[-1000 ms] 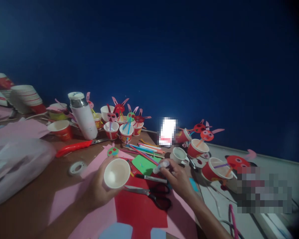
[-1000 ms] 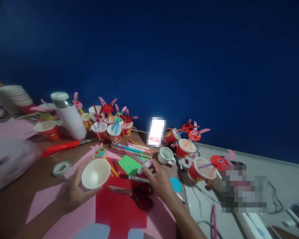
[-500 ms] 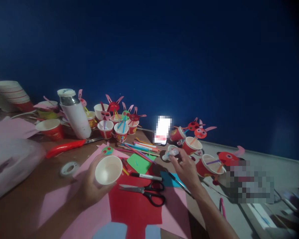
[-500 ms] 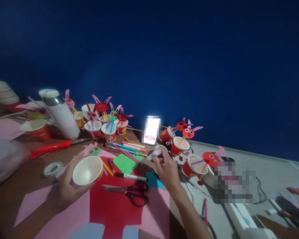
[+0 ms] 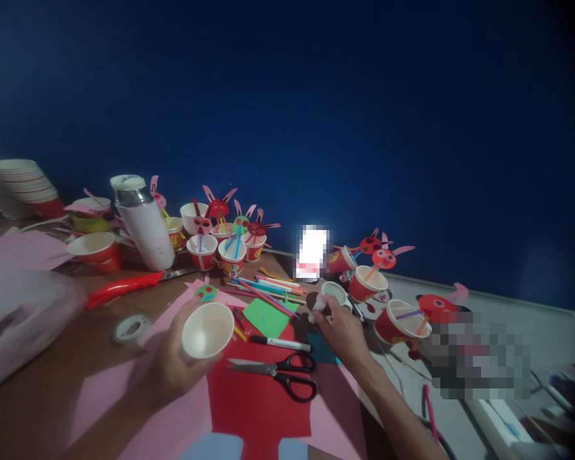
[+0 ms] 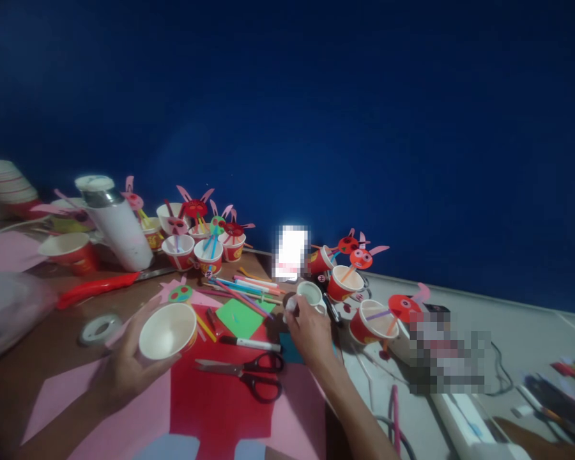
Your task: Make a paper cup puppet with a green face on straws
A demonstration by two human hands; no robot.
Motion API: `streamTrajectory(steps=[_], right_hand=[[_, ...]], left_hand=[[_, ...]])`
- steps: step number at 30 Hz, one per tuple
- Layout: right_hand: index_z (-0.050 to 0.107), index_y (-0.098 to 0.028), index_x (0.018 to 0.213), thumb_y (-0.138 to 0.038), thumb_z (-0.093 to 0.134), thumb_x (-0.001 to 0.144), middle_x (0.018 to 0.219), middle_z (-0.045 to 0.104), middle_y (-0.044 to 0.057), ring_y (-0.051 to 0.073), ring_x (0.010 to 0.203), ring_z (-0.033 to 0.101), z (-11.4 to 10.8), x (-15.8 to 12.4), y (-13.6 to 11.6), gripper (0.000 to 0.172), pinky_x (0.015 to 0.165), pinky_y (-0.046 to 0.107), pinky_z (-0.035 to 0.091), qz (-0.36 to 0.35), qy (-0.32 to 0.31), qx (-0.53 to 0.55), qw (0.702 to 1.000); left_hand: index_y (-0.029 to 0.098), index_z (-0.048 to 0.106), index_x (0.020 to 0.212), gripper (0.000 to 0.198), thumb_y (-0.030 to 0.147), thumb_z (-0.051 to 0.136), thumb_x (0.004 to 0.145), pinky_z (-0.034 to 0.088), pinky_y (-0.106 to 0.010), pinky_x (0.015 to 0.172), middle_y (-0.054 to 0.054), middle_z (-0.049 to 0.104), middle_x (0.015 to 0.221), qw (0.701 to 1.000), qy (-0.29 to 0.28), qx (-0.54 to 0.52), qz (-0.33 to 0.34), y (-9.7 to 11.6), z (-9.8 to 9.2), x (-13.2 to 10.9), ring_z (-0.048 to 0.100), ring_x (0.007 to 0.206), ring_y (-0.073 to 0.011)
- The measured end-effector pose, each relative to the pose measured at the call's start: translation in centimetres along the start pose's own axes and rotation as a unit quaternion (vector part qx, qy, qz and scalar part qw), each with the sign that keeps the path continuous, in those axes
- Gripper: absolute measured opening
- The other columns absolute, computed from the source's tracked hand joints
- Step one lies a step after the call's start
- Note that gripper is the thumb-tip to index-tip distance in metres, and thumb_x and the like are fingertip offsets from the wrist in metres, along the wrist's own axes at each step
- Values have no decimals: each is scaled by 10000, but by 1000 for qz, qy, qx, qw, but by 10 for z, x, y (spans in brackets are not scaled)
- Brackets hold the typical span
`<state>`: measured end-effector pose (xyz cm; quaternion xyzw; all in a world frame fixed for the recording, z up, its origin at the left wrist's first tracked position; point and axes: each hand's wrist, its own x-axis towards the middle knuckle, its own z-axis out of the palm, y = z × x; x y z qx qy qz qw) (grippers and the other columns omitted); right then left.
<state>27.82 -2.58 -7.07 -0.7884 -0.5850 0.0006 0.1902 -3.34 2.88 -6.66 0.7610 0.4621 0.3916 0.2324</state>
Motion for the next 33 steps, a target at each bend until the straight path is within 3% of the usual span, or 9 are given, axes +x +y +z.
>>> streamTrajectory(steps=[6, 13, 21, 25, 29, 33], right_hand=[[541, -205, 1002, -316, 483, 849, 835, 651, 46, 199, 730, 583, 2, -1, -2, 198, 603, 249, 330, -2, -3, -35, 999], [516, -205, 1119, -319, 542, 821, 766, 663, 46, 211, 683, 611, 3, -2, -3, 320, 575, 253, 344, -11, 24, -64, 998], [542, -160, 1144, -346, 512, 852, 1010, 664, 99, 241, 882, 619, -8, -4, 0, 347, 711, 296, 418, -41, 129, -80, 988], [597, -168, 1030, -324, 524, 863, 963, 667, 79, 223, 888, 604, -22, -11, -10, 240, 787, 305, 415, -152, 227, -44, 961], [599, -179, 975, -262, 539, 866, 929, 667, 59, 194, 871, 598, -21, -22, -32, 149, 787, 294, 409, -260, 183, 36, 947], [609, -169, 943, -234, 493, 885, 869, 655, 69, 191, 804, 579, -5, -34, -51, 145, 702, 288, 398, -308, 113, 85, 941]], left_hand=[[154, 273, 1370, 789, 402, 640, 717, 499, -455, 899, -202, 421, 1369, 1000, -11, 6, 3, -1, -1, 2, 450, 1217, -359], [155, 260, 1370, 805, 395, 656, 711, 492, -465, 907, -224, 358, 1405, 1000, -12, 6, 21, -11, 1, 1, 436, 1227, -364], [153, 280, 1357, 779, 415, 646, 722, 495, -432, 915, -213, 368, 1401, 999, -6, 3, 34, -14, 2, 0, 363, 1277, -362], [127, 267, 1352, 809, 409, 669, 709, 460, -451, 955, -238, 403, 1364, 997, -17, 34, 66, -12, 0, -1, 404, 1250, -365], [154, 261, 1348, 810, 380, 691, 699, 429, -453, 990, -207, 447, 1335, 993, -28, 45, 103, -10, 0, -4, 422, 1247, -337], [176, 286, 1325, 775, 354, 703, 695, 433, -414, 997, -169, 494, 1293, 991, -38, 28, 123, -5, -1, -3, 458, 1225, -294]])
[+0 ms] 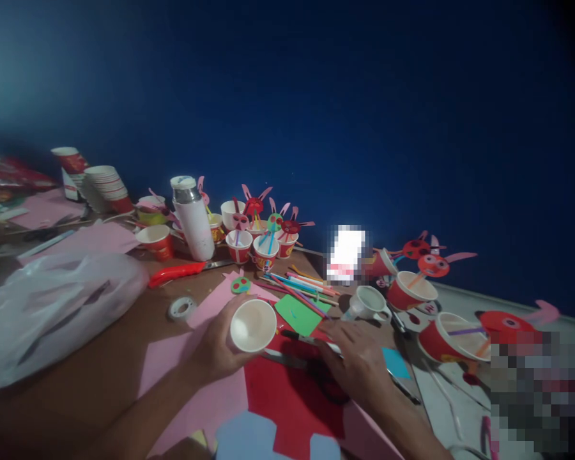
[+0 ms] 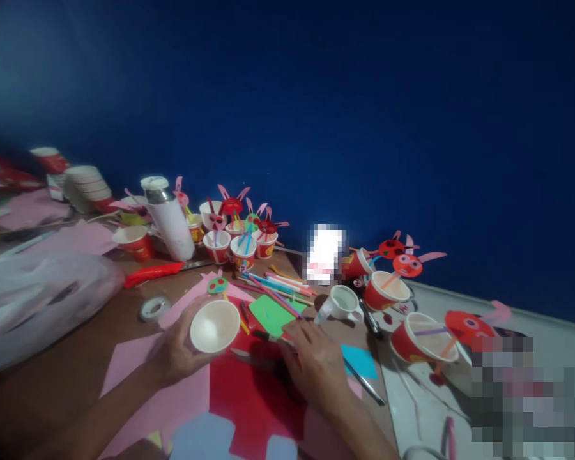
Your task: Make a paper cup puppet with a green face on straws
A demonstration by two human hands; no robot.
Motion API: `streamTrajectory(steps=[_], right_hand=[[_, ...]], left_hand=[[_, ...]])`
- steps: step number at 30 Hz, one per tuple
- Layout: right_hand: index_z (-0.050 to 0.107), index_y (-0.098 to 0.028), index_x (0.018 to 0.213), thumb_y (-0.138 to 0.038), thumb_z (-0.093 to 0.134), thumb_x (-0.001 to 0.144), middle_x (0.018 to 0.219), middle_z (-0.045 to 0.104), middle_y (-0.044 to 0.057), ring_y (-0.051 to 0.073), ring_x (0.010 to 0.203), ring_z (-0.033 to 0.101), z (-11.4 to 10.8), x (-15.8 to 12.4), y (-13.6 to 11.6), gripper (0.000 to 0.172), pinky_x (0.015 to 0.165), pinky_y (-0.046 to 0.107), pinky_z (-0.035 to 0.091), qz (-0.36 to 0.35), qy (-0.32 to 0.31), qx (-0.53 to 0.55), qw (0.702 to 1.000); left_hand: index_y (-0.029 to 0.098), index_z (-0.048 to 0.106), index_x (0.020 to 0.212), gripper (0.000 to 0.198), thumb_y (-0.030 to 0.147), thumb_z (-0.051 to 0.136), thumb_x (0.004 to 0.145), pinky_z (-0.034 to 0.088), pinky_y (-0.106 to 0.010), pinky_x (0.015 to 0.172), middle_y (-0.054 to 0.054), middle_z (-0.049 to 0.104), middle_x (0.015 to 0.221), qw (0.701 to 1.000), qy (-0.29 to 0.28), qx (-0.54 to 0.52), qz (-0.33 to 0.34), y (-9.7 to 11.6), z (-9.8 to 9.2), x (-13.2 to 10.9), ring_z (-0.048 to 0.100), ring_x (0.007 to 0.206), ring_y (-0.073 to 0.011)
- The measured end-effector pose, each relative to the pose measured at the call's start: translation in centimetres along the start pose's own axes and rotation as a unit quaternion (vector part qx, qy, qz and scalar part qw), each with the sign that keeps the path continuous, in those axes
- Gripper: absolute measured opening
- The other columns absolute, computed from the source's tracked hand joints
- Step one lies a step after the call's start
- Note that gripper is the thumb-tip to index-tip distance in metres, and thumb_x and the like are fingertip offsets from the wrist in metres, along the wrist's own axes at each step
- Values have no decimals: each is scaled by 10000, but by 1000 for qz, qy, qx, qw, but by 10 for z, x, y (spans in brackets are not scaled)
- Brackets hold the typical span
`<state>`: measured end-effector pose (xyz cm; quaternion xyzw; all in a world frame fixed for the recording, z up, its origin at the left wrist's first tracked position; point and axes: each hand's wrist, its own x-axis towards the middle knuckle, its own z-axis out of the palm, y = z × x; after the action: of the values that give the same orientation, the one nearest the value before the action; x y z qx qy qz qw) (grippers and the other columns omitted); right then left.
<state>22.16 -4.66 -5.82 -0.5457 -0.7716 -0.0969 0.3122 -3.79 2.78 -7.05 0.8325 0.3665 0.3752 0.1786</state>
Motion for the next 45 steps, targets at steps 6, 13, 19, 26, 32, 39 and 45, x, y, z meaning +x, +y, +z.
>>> streamTrajectory(steps=[6, 13, 19, 26, 32, 39, 45], right_hand=[[623, -173, 828, -171, 434, 908, 749, 610, 48, 169, 734, 539, 21, -10, -15, 205, 673, 292, 341, 4, -50, 45, 998], [635, -216, 850, -219, 584, 836, 807, 617, 16, 168, 749, 518, 31, -16, -25, 53, 670, 304, 293, 40, -131, 40, 990], [616, -220, 867, -364, 705, 719, 874, 624, 7, 187, 794, 525, 33, -17, -32, 225, 721, 320, 299, 63, -181, 3, 981], [589, -203, 753, -246, 609, 805, 727, 606, -1, 160, 694, 512, 44, -21, -31, 71, 626, 306, 266, 7, -152, -67, 986], [599, -193, 784, -184, 602, 812, 731, 617, 22, 167, 687, 512, 43, -21, -22, 30, 649, 307, 264, 8, -154, -93, 984], [626, -222, 862, -146, 618, 798, 738, 600, 26, 179, 685, 511, 34, -19, -12, 100, 626, 314, 240, 15, -168, -121, 978], [622, -227, 857, -127, 600, 815, 739, 581, 25, 171, 691, 501, 32, -20, -11, 110, 613, 315, 229, 6, -171, -121, 978]], left_hand=[[183, 243, 1366, 814, 330, 699, 707, 420, -429, 1009, -175, 466, 1326, 1000, 0, -18, -1, 3, -1, -1, 413, 1260, -307], [182, 187, 1393, 878, 349, 702, 702, 428, -438, 999, -190, 439, 1352, 999, 11, -35, -27, -4, 3, -5, 397, 1266, -330], [187, 285, 1341, 736, 340, 665, 731, 466, -426, 957, -176, 469, 1327, 997, 25, -37, -60, -3, 2, 0, 454, 1226, -312], [174, 309, 1338, 765, 433, 657, 707, 467, -484, 932, -190, 486, 1302, 991, 70, -46, -100, 1, -1, 11, 504, 1172, -325], [158, 338, 1324, 783, 422, 692, 677, 368, -499, 1018, -172, 423, 1359, 987, 95, -56, -114, -6, 0, 13, 413, 1247, -329], [177, 294, 1355, 843, 385, 720, 658, 360, -489, 1022, -164, 416, 1360, 984, 90, -83, -133, -17, 7, 10, 413, 1245, -321], [162, 290, 1359, 801, 406, 667, 695, 485, -474, 899, -179, 392, 1360, 955, 111, -190, -199, -12, -3, 16, 470, 1186, -337]])
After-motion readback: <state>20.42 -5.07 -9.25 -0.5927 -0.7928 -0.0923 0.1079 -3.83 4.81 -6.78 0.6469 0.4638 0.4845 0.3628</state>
